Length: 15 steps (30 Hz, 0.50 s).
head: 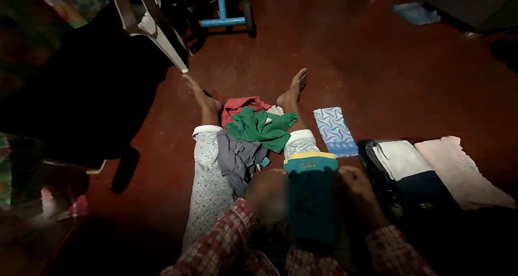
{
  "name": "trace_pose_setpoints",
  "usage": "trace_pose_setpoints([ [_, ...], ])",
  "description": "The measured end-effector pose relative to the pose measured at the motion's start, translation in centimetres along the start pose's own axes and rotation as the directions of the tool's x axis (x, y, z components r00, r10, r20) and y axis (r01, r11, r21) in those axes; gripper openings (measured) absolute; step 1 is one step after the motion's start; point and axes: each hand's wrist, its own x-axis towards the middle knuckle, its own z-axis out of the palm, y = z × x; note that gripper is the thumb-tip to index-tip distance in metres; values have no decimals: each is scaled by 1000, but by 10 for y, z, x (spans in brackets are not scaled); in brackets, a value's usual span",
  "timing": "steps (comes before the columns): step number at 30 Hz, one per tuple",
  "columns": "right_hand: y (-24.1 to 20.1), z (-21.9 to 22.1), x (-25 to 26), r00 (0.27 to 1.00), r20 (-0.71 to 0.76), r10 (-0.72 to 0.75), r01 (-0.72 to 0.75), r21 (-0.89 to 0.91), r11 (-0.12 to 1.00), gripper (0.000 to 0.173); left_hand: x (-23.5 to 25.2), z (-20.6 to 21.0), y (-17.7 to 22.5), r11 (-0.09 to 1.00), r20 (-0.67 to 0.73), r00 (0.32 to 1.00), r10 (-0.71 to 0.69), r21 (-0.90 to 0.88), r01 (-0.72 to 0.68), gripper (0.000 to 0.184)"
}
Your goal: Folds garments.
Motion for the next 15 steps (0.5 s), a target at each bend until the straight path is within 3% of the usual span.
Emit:
trace_pose_setpoints([
  [3, -4, 4, -3, 999, -32, 36, -37, -24, 999, 43, 9, 7, 6, 1000, -29, 999, -24, 7, 24, 29],
  [6, -2, 12, -21, 982, -90, -168, 136, -283, 949, 47, 21, 11, 5, 997, -44, 996, -74, -9, 73, 32],
  [7, -6, 14, -32, 971, -23, -238, 206, -423, 883, 46, 24, 12, 5, 995, -48, 994, -99, -8, 98, 36],
  [9, -22, 17, -62, 933, 252, -257, 360, -637, 682, 44, 25, 14, 9, 988, -73, 985, -154, 7, 155, 44],
  [12, -12, 28, -93, 752, 503, -426, 658, -541, 524, 30, 26, 17, 13, 979, -72, 978, -198, 24, 200, 47],
  [13, 6, 30, -93, 658, 537, -528, 753, -490, 440, 27, 28, 17, 13, 979, -74, 978, -195, 39, 199, 46],
  [15, 29, 30, -94, 552, 588, -592, 833, -415, 365, 26, 29, 17, 12, 977, -74, 978, -194, 76, 199, 44],
])
